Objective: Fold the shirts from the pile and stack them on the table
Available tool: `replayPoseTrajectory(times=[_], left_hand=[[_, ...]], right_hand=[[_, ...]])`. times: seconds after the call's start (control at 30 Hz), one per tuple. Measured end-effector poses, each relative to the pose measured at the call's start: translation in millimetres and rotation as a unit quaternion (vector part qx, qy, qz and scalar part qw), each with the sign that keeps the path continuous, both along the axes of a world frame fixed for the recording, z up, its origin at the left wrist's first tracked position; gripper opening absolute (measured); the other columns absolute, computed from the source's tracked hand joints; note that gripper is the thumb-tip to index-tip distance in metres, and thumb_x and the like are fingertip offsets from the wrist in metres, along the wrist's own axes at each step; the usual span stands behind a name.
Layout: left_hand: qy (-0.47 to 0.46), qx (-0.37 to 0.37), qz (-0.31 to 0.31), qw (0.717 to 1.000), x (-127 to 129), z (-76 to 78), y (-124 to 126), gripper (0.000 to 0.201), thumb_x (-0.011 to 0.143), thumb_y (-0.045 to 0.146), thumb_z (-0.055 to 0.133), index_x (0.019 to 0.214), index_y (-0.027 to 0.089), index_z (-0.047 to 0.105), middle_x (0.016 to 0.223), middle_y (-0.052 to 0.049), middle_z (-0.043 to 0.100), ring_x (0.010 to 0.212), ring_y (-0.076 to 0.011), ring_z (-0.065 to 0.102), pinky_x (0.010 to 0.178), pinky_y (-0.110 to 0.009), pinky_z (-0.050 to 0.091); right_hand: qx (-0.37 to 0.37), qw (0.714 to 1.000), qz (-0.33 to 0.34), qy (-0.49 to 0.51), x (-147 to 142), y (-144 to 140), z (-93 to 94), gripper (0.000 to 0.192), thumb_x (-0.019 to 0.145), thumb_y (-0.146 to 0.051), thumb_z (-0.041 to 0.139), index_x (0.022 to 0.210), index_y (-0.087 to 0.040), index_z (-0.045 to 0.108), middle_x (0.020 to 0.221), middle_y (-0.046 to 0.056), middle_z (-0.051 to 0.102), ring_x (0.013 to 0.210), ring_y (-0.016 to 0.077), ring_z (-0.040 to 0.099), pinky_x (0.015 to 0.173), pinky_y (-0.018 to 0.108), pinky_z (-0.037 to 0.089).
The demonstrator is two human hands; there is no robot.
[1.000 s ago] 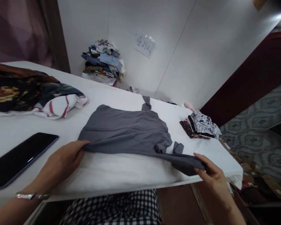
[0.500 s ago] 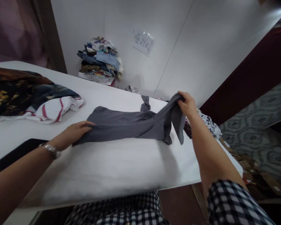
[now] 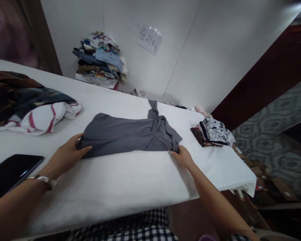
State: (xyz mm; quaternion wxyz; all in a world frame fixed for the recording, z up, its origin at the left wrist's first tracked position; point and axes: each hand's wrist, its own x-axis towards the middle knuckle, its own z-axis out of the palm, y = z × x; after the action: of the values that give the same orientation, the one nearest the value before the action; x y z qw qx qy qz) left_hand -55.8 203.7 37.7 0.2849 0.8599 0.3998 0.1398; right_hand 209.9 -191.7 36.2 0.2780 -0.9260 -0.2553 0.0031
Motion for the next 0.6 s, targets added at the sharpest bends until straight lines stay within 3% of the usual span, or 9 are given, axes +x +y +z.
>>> replayPoseTrajectory(times=[0.1,0.17,0.23,0.3,0.4,0.53,0.6], left_hand=[[-0.03,0.002,0.01,0.999,6.1,12.8,-7.8,0.055,0.08,0.044,0.049,0.132,0.025,0.049,0.112,-0.011,0.066,0.102,-0.0258,0.063,0.085,-0.036,0.049],[-0.063,0.021,0.03,0.997,5.9,23.6,-8.8,0.051,0.081,0.044,0.047,0.128,0.026,0.052,0.112,-0.009,0.066,0.102,-0.0245,0.062,0.086,-0.034,0.048],[-0.061,0.044,0.038,0.996,0.5,29.8,-7.3,0.05,0.08,0.046,0.046,0.126,0.027,0.054,0.109,-0.007,0.066,0.095,-0.0233,0.063,0.081,-0.033,0.048],[-0.012,0.042,0.019,0.999,-8.3,28.4,-5.2,0.049,0.079,0.046,0.046,0.123,0.027,0.057,0.098,-0.005,0.068,0.082,-0.0223,0.064,0.074,-0.032,0.049],[0.042,0.008,-0.009,0.999,-20.5,18.0,-3.7,0.046,0.078,0.046,0.045,0.114,0.024,0.063,0.084,-0.003,0.069,0.072,-0.0216,0.063,0.067,-0.03,0.048],[0.006,0.033,0.024,0.999,-21.9,14.4,-3.4,0.042,0.078,0.047,0.045,0.107,0.023,0.065,0.087,-0.002,0.069,0.074,-0.0207,0.062,0.066,-0.029,0.047],[-0.023,0.042,0.038,0.998,-16.1,20.3,-2.0,0.041,0.079,0.046,0.045,0.107,0.023,0.064,0.089,-0.003,0.069,0.078,-0.0204,0.062,0.069,-0.028,0.046]], right_hand=[[0.165,0.984,-0.03,0.067,10.1,-13.1,-1.3,0.036,0.071,-0.054,0.058,0.077,-0.018,0.065,0.072,0.004,0.063,0.071,0.0202,0.056,0.066,0.031,0.043],[0.298,0.944,-0.042,0.133,22.6,-29.3,7.2,0.037,0.068,-0.055,0.062,0.079,-0.019,0.063,0.062,-0.001,0.058,0.062,0.0163,0.053,0.064,0.03,0.044],[0.367,0.913,-0.051,0.173,32.4,-52.7,14.7,0.039,0.065,-0.054,0.068,0.083,-0.019,0.062,0.056,-0.004,0.053,0.056,0.0133,0.05,0.064,0.031,0.045],[0.35,0.916,-0.065,0.184,33.9,-76.2,16.2,0.041,0.063,-0.055,0.071,0.081,-0.018,0.063,0.052,-0.005,0.05,0.052,0.0122,0.047,0.063,0.031,0.046],[0.268,0.945,-0.076,0.173,19.3,-91.5,6.9,0.046,0.066,-0.059,0.068,0.084,-0.016,0.066,0.063,0.002,0.061,0.063,0.0169,0.056,0.067,0.033,0.048],[0.208,0.97,-0.021,0.121,-7.6,-63.8,-10.6,0.05,0.07,-0.056,0.066,0.104,-0.02,0.066,0.106,0.01,0.067,0.088,0.0221,0.06,0.076,0.034,0.047],[0.199,0.975,0.006,0.094,-11.5,-45.2,-15.3,0.043,0.069,-0.054,0.066,0.093,-0.019,0.068,0.098,0.008,0.068,0.083,0.0213,0.058,0.073,0.032,0.046]])
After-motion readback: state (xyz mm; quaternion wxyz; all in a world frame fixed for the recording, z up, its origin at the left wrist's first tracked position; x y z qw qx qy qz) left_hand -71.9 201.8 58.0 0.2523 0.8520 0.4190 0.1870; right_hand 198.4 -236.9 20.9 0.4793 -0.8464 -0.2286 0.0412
